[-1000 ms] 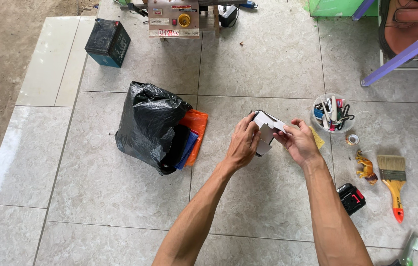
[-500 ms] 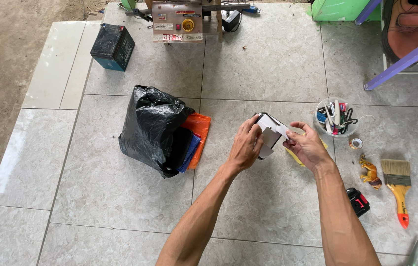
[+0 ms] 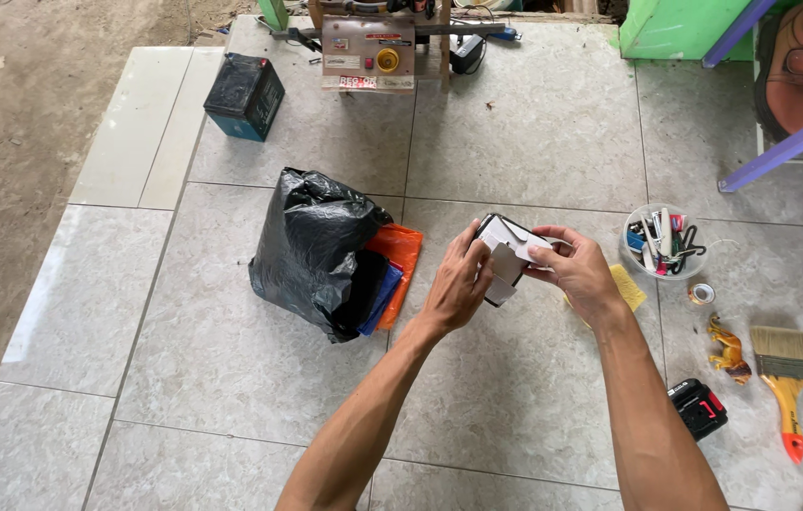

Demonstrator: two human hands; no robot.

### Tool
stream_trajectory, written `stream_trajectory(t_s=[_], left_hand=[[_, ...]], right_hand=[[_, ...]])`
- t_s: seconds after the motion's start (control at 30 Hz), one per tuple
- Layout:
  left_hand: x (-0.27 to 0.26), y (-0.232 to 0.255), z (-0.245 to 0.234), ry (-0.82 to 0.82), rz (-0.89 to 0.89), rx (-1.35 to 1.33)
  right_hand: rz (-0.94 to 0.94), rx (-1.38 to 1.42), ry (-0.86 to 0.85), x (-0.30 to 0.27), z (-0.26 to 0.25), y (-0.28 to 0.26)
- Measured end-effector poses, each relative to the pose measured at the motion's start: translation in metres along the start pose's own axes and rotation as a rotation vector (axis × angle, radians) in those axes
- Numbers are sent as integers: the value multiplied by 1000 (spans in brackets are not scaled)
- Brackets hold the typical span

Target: The person opens a small cardboard box, places a black rectangular object inside, and closes the box. They then pick up a small toy dinosaur and a toothbrush, brushing the toy with the toothbrush.

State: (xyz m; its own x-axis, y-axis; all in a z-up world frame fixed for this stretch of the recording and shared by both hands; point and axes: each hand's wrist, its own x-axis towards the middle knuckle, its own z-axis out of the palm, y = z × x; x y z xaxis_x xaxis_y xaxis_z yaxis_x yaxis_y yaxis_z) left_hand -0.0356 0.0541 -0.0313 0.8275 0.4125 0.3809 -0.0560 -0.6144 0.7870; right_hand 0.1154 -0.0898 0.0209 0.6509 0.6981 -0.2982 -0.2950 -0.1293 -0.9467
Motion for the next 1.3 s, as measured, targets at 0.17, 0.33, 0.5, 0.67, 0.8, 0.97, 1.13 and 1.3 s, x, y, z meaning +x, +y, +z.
stream_trajectory(t_s=[0.17, 0.33, 0.5, 0.67, 0.8, 0.97, 1.13, 1.3], left_hand=[[-7, 9, -24, 24, 63, 18], [-22, 16, -49, 46, 74, 23], [-31, 15, -70, 80, 79, 53], [-37, 10, -88, 82, 59, 63], [-40, 5, -100, 96, 67, 80], [-42, 0, -111, 114, 66, 66], [-45, -7, -115, 115, 64, 81], [-47, -11, -118, 114, 41, 58]], right_hand=[[52, 94, -76, -7, 13, -15], [95, 44, -122, -10, 32, -20], [83, -237, -99, -6, 57, -22], [119, -180, -108, -4, 80, -25], [110, -180, -125, -1, 92, -26], [119, -179, -140, 3, 103, -28], [103, -233, -153, 5, 112, -27], [111, -198, -174, 5, 117, -25]])
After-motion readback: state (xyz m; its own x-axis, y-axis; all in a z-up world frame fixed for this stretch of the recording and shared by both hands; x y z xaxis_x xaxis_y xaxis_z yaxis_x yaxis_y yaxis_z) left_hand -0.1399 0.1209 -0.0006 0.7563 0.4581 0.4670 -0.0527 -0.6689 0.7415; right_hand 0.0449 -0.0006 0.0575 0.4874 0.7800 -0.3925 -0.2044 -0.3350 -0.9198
